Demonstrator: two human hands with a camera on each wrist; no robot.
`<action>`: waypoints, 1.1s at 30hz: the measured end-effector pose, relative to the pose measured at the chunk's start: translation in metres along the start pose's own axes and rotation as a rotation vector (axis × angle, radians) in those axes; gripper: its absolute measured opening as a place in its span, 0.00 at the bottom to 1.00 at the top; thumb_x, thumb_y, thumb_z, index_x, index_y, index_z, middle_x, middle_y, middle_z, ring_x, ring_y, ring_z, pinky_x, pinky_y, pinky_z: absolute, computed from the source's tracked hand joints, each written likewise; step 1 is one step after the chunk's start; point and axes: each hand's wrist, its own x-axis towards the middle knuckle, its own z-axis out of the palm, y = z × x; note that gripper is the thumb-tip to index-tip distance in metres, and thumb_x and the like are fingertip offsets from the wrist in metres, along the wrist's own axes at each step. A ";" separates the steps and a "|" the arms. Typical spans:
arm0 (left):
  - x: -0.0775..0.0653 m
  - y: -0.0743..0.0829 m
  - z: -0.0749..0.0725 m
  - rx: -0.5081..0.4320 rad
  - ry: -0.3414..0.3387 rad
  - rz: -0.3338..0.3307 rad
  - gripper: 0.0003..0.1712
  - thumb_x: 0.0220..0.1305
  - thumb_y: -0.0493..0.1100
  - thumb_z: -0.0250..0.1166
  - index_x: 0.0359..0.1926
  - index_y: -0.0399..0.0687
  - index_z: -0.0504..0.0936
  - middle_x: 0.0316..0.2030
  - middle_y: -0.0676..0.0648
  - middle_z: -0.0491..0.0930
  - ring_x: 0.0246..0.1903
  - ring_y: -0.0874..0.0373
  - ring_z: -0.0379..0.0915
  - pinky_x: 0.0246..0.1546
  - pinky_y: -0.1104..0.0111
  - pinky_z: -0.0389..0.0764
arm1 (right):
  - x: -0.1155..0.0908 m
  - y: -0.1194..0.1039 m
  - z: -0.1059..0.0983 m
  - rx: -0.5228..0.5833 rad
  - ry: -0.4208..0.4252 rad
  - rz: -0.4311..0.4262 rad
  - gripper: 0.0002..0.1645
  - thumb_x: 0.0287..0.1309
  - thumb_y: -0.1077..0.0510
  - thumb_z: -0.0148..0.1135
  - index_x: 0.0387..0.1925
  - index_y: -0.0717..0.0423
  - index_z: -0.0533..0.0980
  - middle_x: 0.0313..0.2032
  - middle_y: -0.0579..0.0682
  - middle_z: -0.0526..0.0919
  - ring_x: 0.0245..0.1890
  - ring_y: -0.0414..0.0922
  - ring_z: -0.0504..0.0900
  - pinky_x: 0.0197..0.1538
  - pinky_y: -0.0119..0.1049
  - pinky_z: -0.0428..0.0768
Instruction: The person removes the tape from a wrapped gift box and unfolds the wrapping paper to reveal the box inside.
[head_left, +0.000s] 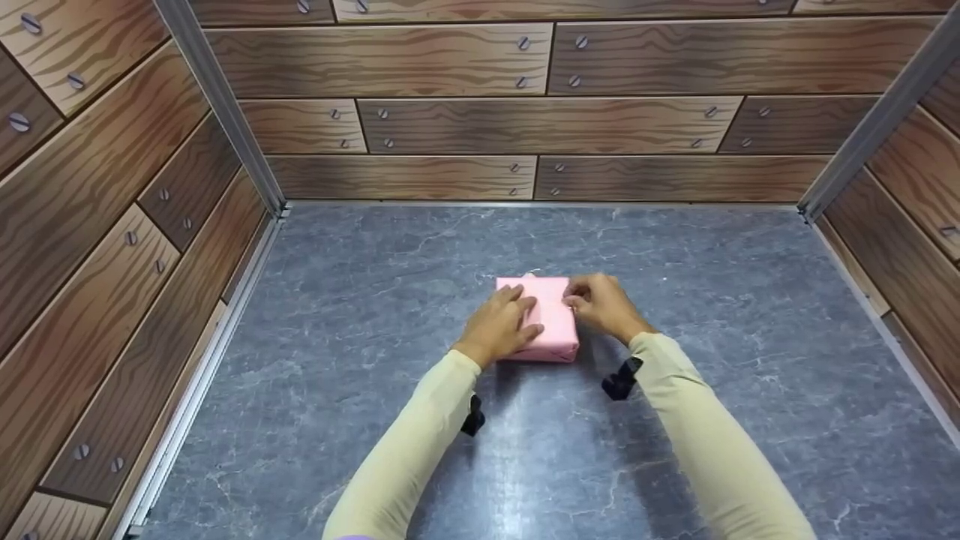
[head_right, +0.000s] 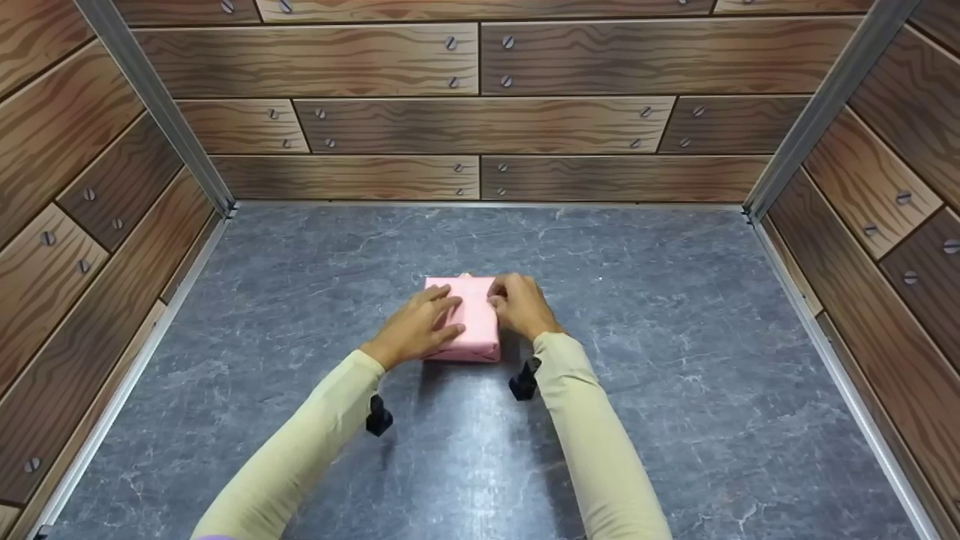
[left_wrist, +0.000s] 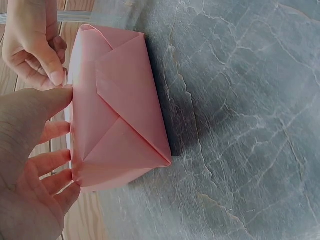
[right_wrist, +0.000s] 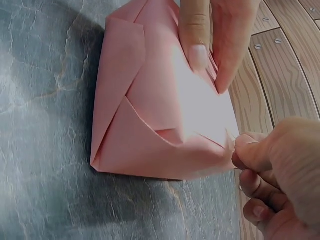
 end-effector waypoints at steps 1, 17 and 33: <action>0.000 0.000 0.000 0.000 0.002 0.003 0.30 0.70 0.55 0.63 0.67 0.45 0.76 0.71 0.38 0.68 0.71 0.42 0.61 0.72 0.54 0.64 | 0.000 0.000 -0.001 -0.001 -0.001 0.005 0.03 0.56 0.71 0.66 0.30 0.64 0.84 0.28 0.54 0.86 0.28 0.44 0.79 0.36 0.39 0.78; 0.000 0.000 0.000 -0.020 0.002 0.002 0.30 0.70 0.54 0.63 0.67 0.44 0.76 0.71 0.37 0.67 0.72 0.42 0.61 0.73 0.54 0.63 | -0.011 0.018 -0.019 -0.014 0.025 0.053 0.04 0.58 0.73 0.64 0.33 0.68 0.84 0.30 0.58 0.87 0.27 0.45 0.80 0.34 0.38 0.78; -0.001 0.001 -0.002 -0.028 -0.008 -0.001 0.30 0.71 0.54 0.63 0.68 0.44 0.76 0.71 0.37 0.66 0.72 0.42 0.60 0.72 0.53 0.64 | -0.016 0.026 -0.024 -0.046 0.045 0.055 0.02 0.58 0.71 0.66 0.31 0.67 0.84 0.30 0.56 0.87 0.29 0.46 0.81 0.37 0.42 0.80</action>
